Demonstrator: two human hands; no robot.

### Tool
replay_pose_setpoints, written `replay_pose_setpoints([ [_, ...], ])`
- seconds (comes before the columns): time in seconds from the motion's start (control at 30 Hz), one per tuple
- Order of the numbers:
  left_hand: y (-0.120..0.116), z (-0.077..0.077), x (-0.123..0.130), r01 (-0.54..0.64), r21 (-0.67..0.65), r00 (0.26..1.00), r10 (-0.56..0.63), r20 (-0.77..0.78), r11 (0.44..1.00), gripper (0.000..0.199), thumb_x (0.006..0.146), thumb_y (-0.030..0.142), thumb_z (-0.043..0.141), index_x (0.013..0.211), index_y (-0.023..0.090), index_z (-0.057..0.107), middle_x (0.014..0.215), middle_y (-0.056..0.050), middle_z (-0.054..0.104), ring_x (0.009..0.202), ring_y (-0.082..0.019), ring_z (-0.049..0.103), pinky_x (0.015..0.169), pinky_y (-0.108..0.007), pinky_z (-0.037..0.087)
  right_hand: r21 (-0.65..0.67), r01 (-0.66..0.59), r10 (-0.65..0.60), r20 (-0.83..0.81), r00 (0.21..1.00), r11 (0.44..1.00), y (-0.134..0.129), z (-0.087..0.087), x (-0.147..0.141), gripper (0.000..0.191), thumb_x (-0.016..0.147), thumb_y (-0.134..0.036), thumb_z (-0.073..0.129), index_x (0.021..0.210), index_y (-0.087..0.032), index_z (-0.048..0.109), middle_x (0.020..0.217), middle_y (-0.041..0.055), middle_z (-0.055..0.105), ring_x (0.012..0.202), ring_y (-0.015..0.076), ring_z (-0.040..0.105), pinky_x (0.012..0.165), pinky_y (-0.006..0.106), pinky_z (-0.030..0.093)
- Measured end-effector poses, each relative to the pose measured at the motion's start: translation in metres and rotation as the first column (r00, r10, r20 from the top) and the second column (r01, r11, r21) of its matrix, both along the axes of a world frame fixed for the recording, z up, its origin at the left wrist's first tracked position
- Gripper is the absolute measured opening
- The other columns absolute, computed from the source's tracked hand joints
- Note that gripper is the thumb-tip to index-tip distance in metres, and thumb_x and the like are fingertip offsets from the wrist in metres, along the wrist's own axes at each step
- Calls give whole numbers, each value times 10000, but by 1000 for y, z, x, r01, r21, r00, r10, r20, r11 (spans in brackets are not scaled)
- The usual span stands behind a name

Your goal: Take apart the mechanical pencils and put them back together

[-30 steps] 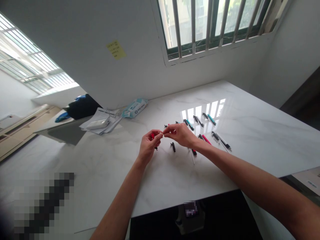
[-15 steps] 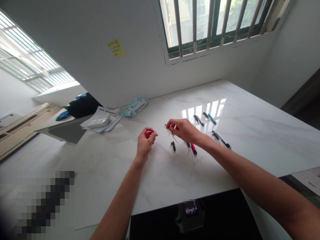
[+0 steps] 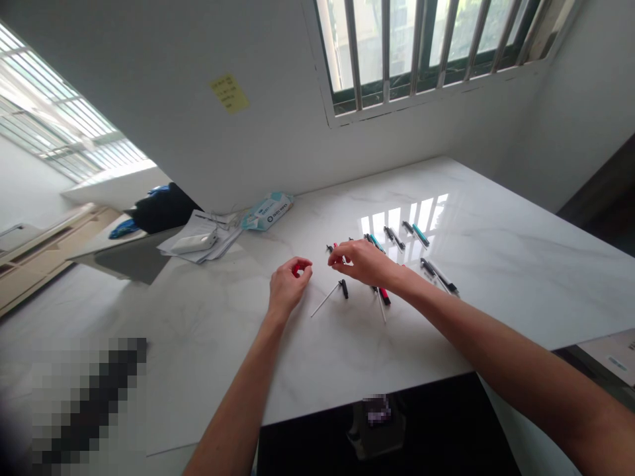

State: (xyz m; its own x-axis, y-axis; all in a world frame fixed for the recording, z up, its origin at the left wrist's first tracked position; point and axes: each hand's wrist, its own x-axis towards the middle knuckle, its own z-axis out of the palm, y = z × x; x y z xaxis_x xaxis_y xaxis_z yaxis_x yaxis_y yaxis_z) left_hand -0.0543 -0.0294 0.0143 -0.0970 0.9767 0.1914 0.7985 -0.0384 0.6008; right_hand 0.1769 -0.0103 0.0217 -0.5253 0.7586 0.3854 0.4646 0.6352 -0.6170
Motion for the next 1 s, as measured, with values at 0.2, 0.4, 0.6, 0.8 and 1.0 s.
replay_pose_setpoints([
  [0.2, 0, -5, -2, -22, -8, 997, 21, -68, 1000, 132, 871, 277, 638, 939, 268, 751, 930, -36, 795, 783, -220, 652, 766, -323, 431, 130, -257, 237, 154, 959, 958, -18, 0, -14, 145, 964, -222, 716, 1081, -243, 800, 1001, 53, 739, 954, 204, 620, 866, 356, 469],
  [0.4, -1, -9, 2, -13, -37, 994, 9, -105, 999, 135, 879, 274, 631, 906, 277, 763, 887, -51, 793, 846, -253, 689, 784, -338, 448, 244, -345, 256, 333, 907, 906, -33, -11, -38, 115, 948, -218, 748, 1053, -227, 793, 971, 53, 732, 898, 210, 557, 768, 343, 432],
  [0.6, 0, -9, 1, -9, -23, 994, 6, -106, 1000, 148, 878, 287, 655, 947, 284, 785, 920, -55, 804, 874, -260, 710, 821, -345, 479, 236, -379, 276, 373, 886, 895, -34, -20, -53, 225, 1021, -144, 602, 869, -199, 758, 833, 38, 681, 825, 189, 534, 735, 318, 407],
  [0.8, -1, -13, -2, 42, -14, 995, -43, -93, 999, 132, 895, 309, 670, 919, 282, 798, 937, -65, 806, 874, -252, 709, 837, -340, 495, 346, -390, 221, 438, 871, 853, -40, -18, -61, 233, 1047, -80, 475, 970, -149, 684, 1048, 98, 699, 1020, 224, 564, 794, 344, 462],
  [1.0, -1, -15, -6, 38, -5, 982, -38, -185, 999, 149, 910, 285, 656, 942, 276, 801, 1022, -76, 800, 916, -260, 706, 869, -357, 497, 368, -422, 242, 444, 863, 829, -41, -19, -59, 184, 1040, -120, 547, 932, -176, 685, 1065, 73, 686, 1051, 221, 551, 811, 355, 465],
])
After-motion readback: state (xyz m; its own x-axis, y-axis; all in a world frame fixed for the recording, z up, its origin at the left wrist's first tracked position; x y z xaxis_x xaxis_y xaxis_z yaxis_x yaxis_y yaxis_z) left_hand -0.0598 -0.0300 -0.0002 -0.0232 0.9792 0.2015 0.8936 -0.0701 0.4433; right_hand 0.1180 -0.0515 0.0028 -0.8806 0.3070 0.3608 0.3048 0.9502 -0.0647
